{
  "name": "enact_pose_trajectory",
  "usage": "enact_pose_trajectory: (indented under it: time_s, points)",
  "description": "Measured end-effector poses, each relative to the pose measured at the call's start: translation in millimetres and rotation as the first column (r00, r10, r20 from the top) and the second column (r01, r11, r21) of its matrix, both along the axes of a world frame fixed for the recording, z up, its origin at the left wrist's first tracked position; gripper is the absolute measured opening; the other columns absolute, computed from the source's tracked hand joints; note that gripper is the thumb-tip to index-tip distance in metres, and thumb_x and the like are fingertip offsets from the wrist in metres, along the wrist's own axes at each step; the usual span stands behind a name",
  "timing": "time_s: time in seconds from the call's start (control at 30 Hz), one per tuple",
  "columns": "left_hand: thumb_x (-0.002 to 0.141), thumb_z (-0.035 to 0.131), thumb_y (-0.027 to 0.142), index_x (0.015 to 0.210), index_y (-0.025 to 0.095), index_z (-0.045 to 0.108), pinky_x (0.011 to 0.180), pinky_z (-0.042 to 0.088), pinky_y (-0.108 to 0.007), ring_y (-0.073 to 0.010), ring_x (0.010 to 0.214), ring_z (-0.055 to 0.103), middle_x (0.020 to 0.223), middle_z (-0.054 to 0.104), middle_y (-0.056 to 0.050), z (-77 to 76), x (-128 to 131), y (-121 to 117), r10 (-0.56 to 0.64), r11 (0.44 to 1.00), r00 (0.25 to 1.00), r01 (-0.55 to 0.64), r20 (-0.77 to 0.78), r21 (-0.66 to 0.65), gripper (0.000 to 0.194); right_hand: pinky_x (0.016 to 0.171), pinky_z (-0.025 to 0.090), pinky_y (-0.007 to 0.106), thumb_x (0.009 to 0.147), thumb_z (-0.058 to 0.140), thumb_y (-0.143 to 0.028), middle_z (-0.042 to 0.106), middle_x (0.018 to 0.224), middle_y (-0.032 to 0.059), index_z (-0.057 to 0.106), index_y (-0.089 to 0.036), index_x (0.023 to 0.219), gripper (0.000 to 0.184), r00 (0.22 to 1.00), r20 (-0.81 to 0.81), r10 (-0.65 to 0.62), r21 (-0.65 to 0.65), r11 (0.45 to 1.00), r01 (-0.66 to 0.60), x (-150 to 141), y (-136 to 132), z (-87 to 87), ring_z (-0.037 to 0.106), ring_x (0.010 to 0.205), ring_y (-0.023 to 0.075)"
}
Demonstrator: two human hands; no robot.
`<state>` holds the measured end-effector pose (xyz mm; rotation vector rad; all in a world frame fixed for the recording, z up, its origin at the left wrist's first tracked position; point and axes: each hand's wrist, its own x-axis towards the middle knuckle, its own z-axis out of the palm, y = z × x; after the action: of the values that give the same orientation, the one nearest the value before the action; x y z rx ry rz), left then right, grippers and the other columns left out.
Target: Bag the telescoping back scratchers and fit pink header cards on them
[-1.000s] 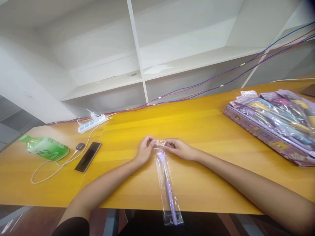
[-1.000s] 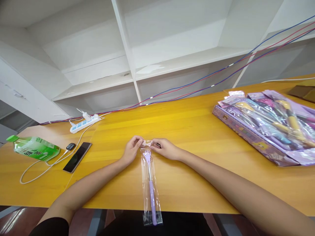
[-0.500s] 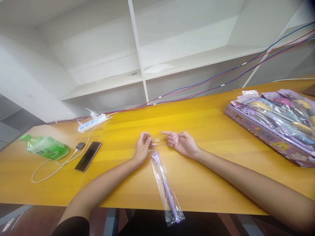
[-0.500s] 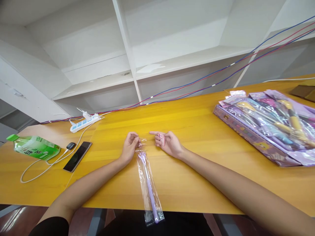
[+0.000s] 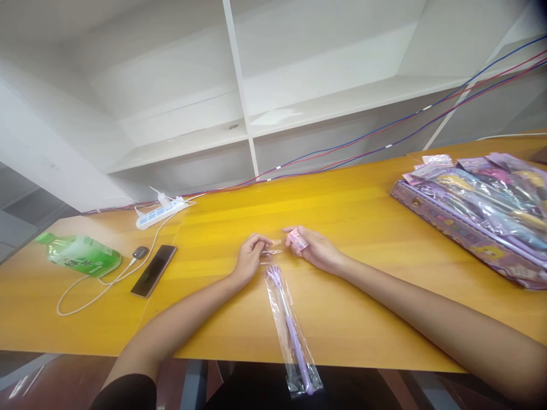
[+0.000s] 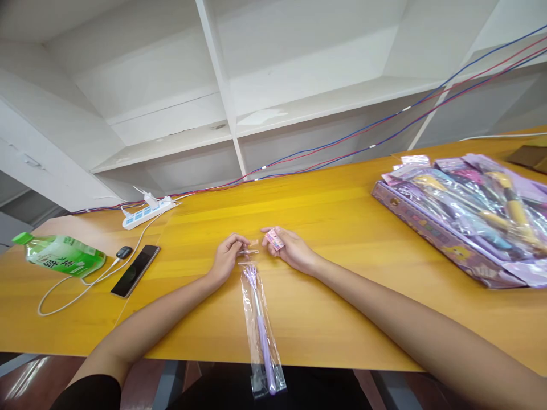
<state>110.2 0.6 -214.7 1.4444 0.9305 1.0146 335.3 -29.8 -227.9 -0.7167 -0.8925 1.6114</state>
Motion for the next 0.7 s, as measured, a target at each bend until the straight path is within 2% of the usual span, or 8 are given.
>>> enact_pose_trajectory:
  time_s: [0.1,0.2,0.3,0.43,0.7]
  points:
    - [0.094,0.067,0.041,0.091,0.017,0.077,0.069,0.056,-0.027,-0.0157,0.079,0.062,0.092,0.063,-0.004,-0.2,0.1,0.4,-0.005,1.000,1.000,0.005,-0.007,-0.005,0.026,0.058,0.038,0.028,0.093,0.075,-0.054,0.070,0.085,0.0045,0.065,-0.016,0.121,0.049,0.999,0.047,-0.009,0.016,1.000,0.008,-0.6,-1.1,-0.1,0.050,0.058,0.0113]
    - [0.095,0.066,0.042,0.093,0.016,0.077,0.073,0.057,-0.029,-0.0171,0.081,0.064,0.096,0.066,-0.006,-1.8,-0.5,0.9,-0.020,1.000,1.000,0.020,0.000,-0.017,0.028,0.053,0.035,0.027,0.092,0.070,-0.049,0.069,0.077,0.0018,0.059,-0.018,0.120,0.043,0.996,0.094,-0.007,0.017,1.000,0.005,-0.3,-2.4,1.7,0.048,0.052,0.0114]
    - [0.096,0.064,0.042,0.095,0.016,0.078,0.079,0.057,-0.032,-0.0190,0.085,0.066,0.101,0.069,-0.008,-0.7,-1.6,0.0,-0.041,0.999,0.999,0.041,0.002,-0.010,0.030,0.048,0.029,0.026,0.086,0.061,-0.040,0.064,0.067,-0.0031,0.050,-0.023,0.112,0.033,0.991,0.134,-0.009,0.023,1.000,0.006,-0.2,-3.9,3.0,0.041,0.045,0.0116]
    - [0.094,0.066,0.036,0.095,0.018,0.081,0.087,0.055,-0.032,-0.0220,0.098,0.066,0.105,0.070,-0.009,3.6,-3.0,-2.1,-0.066,0.997,0.998,0.067,-0.011,0.030,0.023,0.046,0.021,0.025,0.080,0.056,-0.038,0.055,0.059,-0.0090,0.040,-0.027,0.106,0.032,0.978,0.207,-0.039,0.050,0.998,0.029,-1.0,-7.3,4.8,0.032,0.043,0.0111]
    - [0.092,0.065,0.035,0.104,0.019,0.084,0.088,0.056,-0.034,-0.0244,0.104,0.065,0.115,0.070,-0.011,-3.1,-4.2,1.5,-0.141,0.990,0.989,0.141,0.049,0.008,0.027,0.059,0.036,0.027,0.095,0.062,-0.047,0.056,0.071,-0.0067,0.049,-0.025,0.111,0.030,0.903,0.393,-0.175,0.181,0.977,0.110,0.3,-14.1,4.6,0.048,0.060,0.0135]
